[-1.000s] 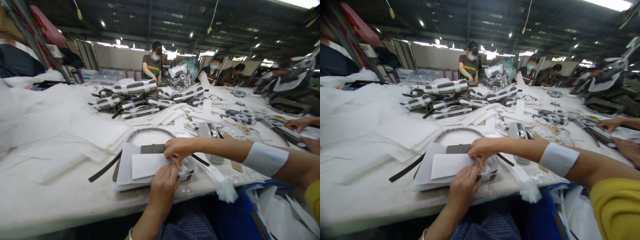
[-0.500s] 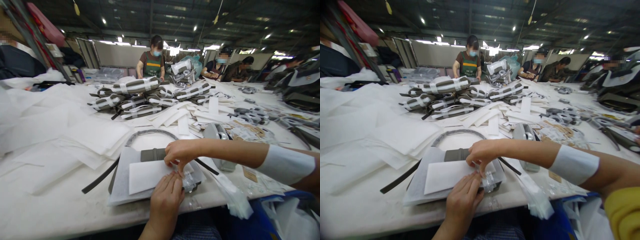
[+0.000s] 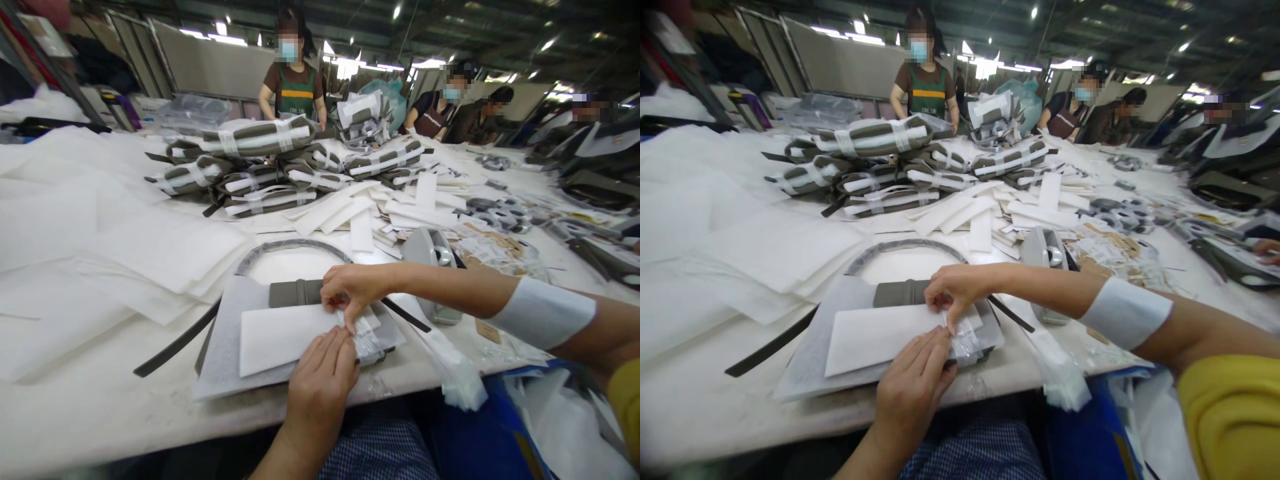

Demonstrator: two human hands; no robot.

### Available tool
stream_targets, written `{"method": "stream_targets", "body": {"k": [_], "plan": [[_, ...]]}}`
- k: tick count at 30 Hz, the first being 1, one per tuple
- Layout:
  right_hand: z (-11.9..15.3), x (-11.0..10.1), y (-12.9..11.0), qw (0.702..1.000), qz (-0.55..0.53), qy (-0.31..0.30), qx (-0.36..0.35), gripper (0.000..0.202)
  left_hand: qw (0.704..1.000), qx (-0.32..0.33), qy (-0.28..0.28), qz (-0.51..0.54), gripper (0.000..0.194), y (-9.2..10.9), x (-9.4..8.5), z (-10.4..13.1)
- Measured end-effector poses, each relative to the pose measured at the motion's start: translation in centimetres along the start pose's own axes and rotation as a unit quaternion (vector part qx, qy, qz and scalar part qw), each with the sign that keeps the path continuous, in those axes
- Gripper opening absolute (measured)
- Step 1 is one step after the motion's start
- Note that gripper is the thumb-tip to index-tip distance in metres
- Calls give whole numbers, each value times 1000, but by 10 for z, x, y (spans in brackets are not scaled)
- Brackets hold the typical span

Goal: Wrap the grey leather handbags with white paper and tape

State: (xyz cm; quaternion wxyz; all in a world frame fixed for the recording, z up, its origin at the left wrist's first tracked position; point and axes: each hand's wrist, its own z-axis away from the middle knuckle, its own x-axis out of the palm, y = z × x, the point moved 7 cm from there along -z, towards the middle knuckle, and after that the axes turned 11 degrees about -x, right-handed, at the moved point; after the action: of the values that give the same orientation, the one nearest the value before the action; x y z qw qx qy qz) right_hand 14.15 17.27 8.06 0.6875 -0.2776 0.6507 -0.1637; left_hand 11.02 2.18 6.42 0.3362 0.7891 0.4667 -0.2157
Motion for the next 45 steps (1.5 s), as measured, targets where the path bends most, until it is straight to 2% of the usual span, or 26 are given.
{"method": "stream_targets", "body": {"k": [10, 17, 21, 28, 30, 32, 34, 36, 40, 42, 45], "plan": [[10, 4, 2, 998, -22, 66, 2, 41, 1000, -3, -9, -11, 22, -1, 0, 5], [15, 5, -1, 995, 8, 100, -13, 36, 999, 28, -1, -19, 32, 3, -1, 9], [16, 5, -2, 992, 15, 125, -11, 38, 998, 52, -23, -5, 32, 6, 0, 9], [14, 4, 12, 979, 72, 191, -5, 36, 997, 62, -32, -22, 34, 7, 2, 13], [19, -2, 19, 970, 64, 233, 31, 38, 997, 61, -32, -28, 34, 7, 3, 14], [33, -10, 26, 950, 43, 292, 106, 40, 997, 57, -32, -28, 34, 7, 3, 14], [49, -12, 23, 928, 40, 325, 178, 43, 998, 51, -30, -25, 35, 6, 3, 15], [57, -7, 11, 929, 61, 304, 202, 52, 998, 50, -26, -21, 37, 6, 3, 15], [51, 15, -4, 952, 110, 191, 213, 79, 998, 64, -19, -18, 37, 7, 1, 16], [48, 22, 2, 944, 135, 168, 249, 81, 997, 68, -18, -14, 36, 6, 1, 15], [47, 25, 11, 924, 166, 182, 291, 73, 997, 65, -27, -15, 38, 5, 3, 16]]}}
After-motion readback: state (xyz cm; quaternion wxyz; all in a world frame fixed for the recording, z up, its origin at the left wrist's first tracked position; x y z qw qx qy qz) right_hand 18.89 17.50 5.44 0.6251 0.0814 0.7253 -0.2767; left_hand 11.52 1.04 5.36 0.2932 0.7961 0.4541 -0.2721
